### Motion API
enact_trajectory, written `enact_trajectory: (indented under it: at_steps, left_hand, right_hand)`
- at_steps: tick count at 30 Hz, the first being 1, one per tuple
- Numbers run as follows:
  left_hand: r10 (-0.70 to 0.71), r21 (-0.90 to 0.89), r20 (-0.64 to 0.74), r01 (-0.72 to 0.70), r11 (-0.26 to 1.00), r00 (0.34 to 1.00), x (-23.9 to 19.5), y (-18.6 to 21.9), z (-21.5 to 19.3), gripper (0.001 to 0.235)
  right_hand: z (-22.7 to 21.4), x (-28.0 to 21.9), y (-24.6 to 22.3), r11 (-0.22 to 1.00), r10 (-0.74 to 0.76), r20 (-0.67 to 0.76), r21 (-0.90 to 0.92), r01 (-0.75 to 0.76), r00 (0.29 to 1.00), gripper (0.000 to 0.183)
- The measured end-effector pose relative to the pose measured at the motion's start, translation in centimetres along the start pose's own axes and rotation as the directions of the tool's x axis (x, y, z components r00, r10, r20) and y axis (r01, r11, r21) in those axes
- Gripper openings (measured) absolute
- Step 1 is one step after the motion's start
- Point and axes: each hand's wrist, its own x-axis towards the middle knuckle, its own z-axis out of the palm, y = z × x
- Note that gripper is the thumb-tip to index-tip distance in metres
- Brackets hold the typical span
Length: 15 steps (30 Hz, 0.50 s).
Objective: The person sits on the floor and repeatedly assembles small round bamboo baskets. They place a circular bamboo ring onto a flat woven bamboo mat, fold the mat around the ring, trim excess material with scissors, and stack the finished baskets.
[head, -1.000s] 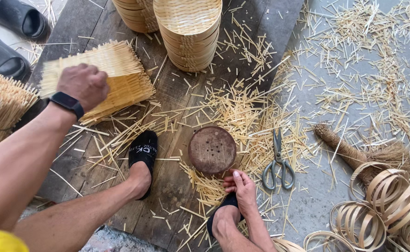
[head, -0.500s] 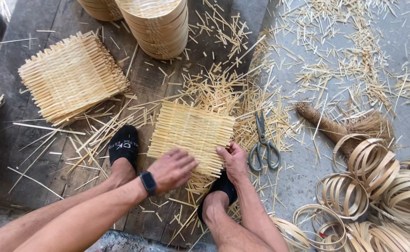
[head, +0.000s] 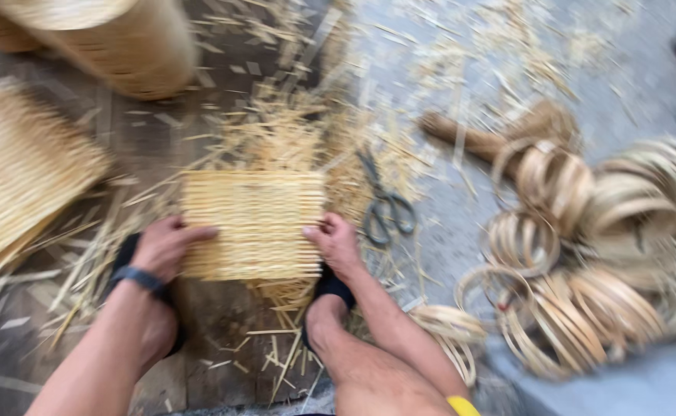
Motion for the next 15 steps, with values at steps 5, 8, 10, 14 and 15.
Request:
enact_trajectory:
  at_steps: [5, 8, 10, 14, 15]
  left_hand:
    - [0.091, 0.092, -0.063, -0.085, 0.992, 0.994, 1.6, -1.1, -0.9, 0.076]
    - [0.241, 0.180, -0.102, -0.220, 0.959, 0.965, 2.2, -1.7, -2.3, 0.086]
    - [0.286, 0.122, -0.152, -0.269, 0.955, 0.946, 2.4, -2.4, -3.8, 0.085]
    - [0.343, 0.094, -0.222, -0.330, 0.939, 0.913, 4.6, -4.7, -7.0, 0.079]
    - [0.344, 0.097, -0.241, -0.330, 0.939, 0.907, 5.4, -5.6, -7.8, 0.077]
  right_hand:
    - [-10.5, 1.4, 1.6, 0.964, -0.265, -0.330, -0.105, 0.243, 0.906, 0.026]
    - [-21.9, 0.0, 0.5, 0.771, -0.396, -0.648, -0.620, -0.148, 0.651, 0.039]
    - [-28.2, -1.4, 0.2, 0.606, -0.259, -0.726, -0.636, -0.478, 0.637, 0.063]
    - [-34.9, -3.3, -0.5, 0.424, -0.071, -0.752, -0.618, -0.663, 0.655, 0.104]
    - [-35.3, -3.6, -0.9, 0.354, -0.071, -0.734, -0.652, -0.671, 0.676, 0.114]
